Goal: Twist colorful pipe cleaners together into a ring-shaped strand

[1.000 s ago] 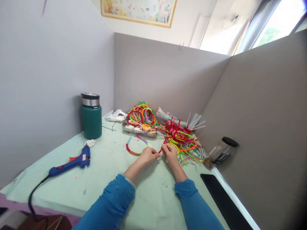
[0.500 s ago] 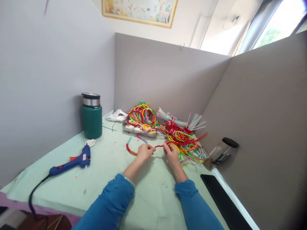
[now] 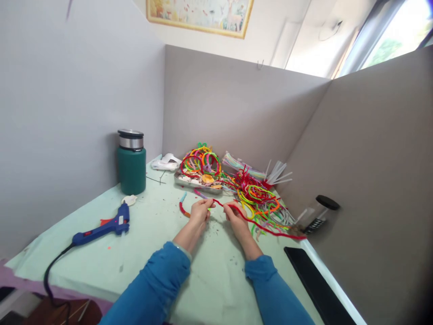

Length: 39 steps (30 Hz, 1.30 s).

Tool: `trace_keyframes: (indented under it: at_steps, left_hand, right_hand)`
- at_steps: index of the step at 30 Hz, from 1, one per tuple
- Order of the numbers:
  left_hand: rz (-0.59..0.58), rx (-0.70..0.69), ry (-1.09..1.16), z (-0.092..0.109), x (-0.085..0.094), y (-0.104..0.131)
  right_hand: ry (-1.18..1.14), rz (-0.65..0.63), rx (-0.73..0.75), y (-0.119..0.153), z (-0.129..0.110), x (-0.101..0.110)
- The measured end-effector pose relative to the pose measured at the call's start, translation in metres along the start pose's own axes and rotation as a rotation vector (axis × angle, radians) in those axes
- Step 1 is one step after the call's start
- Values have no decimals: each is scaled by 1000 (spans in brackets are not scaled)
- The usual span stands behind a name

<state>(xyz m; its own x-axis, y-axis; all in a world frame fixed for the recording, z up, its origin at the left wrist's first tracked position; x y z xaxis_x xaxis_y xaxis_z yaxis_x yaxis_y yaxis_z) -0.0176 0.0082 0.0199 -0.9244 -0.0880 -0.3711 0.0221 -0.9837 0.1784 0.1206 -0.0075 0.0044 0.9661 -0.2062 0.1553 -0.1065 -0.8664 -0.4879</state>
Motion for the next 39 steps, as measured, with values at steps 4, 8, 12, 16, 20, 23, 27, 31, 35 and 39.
trace_keyframes:
  at_steps: [4, 8, 12, 16, 20, 23, 27, 31, 35, 39]
  left_hand:
    - [-34, -9, -22, 1, 0, 2]
    - [-45, -66, -325, -4, 1, -2]
    - [-80, -120, -569, -11, 2, -8]
    - [-137, -194, -644, -13, 1, -11]
    - [-219, -180, -634, -12, -2, -9]
    - [-313, -218, -531, -9, -5, -6]
    - [-473, -276, -419, -4, -8, 1]
    - [-549, -296, -449, -2, -11, 6]
    - [-441, -365, -511, -1, -11, 8]
    - [-303, -302, -465, 2, -8, 7]
  right_hand:
    - [-121, 35, -44, -1, 3, 0]
    - [-244, 96, -117, -6, 15, 5]
    - [-214, 125, -120, -8, 18, 6]
    - [-162, 104, -109, -7, 18, 5]
    - [-138, 158, -89, -9, 24, 8]
    - [-187, 168, -117, -11, 30, 11]
    - [-252, 148, -165, -12, 32, 14]
    - [-305, 119, -210, -12, 31, 14]
    - [-320, 81, -197, -11, 27, 13]
    - [-327, -29, -228, -8, 21, 9]
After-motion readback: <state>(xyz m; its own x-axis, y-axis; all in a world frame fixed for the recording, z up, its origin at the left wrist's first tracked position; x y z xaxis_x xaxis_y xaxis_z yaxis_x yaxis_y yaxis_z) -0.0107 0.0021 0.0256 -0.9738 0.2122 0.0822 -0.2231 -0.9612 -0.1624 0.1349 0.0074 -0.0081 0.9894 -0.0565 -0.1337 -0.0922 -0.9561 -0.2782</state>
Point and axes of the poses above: each hand's wrist, its own y-axis away from the middle knuckle, its own x-axis out of the back of the hand, z = x × y, the point moved 1 cm from there along -y, towards the middle knuckle, and after that the axes turned 1 degree about y, right-handed, at the moved point
